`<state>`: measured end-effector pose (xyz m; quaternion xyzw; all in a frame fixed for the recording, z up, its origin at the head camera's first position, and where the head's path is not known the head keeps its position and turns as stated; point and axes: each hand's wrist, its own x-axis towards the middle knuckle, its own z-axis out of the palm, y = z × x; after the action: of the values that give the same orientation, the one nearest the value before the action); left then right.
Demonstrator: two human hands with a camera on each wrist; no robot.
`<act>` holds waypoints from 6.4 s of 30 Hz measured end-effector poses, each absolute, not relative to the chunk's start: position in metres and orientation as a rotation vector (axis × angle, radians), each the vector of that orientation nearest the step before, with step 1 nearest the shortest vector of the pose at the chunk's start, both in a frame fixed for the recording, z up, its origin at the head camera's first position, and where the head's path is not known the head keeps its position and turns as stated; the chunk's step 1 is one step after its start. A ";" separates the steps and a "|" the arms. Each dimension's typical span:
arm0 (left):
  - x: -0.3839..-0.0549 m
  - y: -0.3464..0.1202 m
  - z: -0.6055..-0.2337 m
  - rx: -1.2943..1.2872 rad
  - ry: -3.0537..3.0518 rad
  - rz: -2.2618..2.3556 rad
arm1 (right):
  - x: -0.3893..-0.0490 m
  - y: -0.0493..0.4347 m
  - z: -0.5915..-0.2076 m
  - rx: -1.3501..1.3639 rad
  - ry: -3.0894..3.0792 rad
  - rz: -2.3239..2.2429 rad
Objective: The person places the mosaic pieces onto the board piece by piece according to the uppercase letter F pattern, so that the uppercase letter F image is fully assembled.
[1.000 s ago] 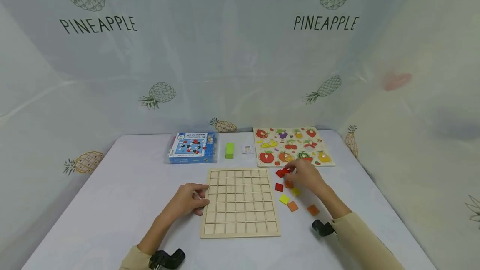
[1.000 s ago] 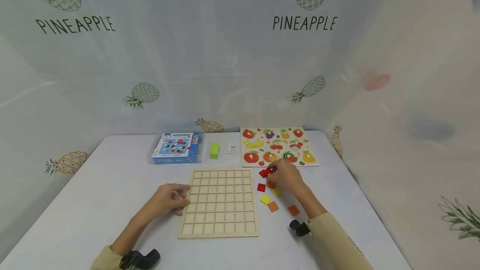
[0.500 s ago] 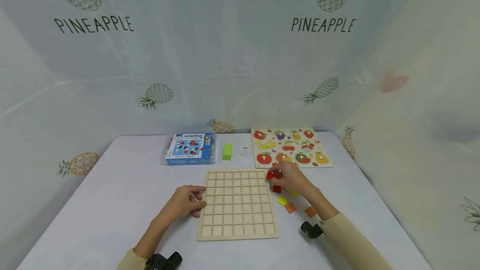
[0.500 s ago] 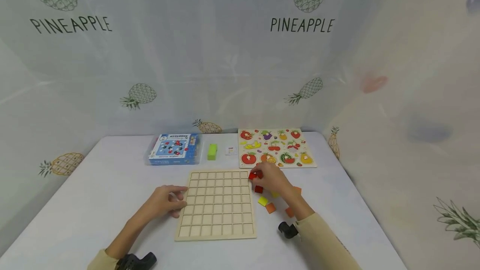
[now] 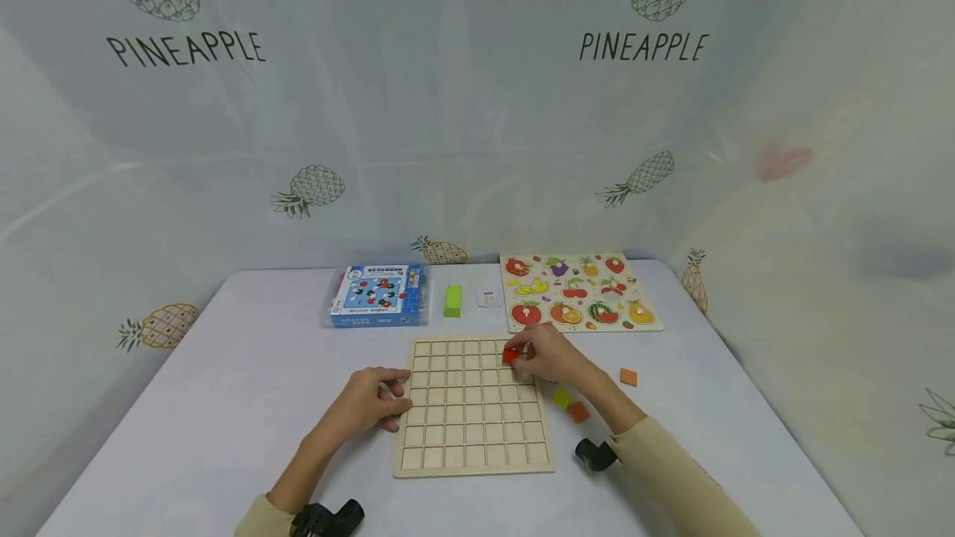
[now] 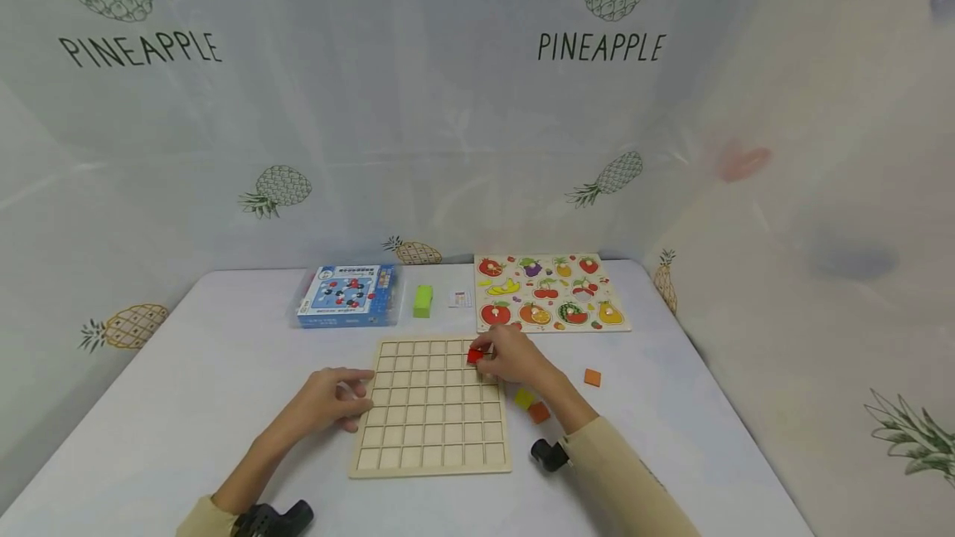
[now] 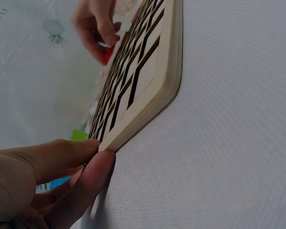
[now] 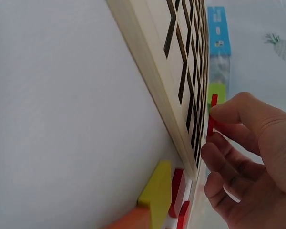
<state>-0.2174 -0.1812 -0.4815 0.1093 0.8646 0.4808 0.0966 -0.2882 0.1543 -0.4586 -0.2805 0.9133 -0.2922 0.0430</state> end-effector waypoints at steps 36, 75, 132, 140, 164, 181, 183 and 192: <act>-0.218 -0.184 -0.483 0.347 2.555 1.434 | -0.293 0.124 -0.467 -1.015 2.751 -0.896; -0.214 -0.181 -0.485 0.313 2.493 1.502 | -0.283 0.186 -0.460 -0.709 2.825 -0.977; -0.213 -0.181 -0.484 0.316 2.508 1.511 | -0.300 0.222 -0.476 -0.418 2.947 -0.831; -0.212 -0.182 -0.485 0.297 2.521 1.497 | -0.300 0.220 -0.478 -0.407 2.952 -0.829; -0.215 -0.183 -0.481 0.292 2.547 1.472 | -0.298 0.217 -0.462 -0.464 2.961 -0.822; -0.213 -0.183 -0.481 0.317 2.542 1.468 | -0.292 0.189 -0.452 -0.653 2.923 -0.826; -0.213 -0.183 -0.481 0.316 2.534 1.473 | -0.291 0.183 -0.452 -0.695 2.914 -0.836; -0.211 -0.183 -0.482 0.326 2.528 1.485 | -0.290 0.154 -0.458 -0.768 2.848 -0.871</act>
<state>-0.2114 -0.1833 -0.4821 0.1100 0.8530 0.5011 0.0955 -0.2897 0.1543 -0.4585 -0.2495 0.9255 -0.2829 0.0330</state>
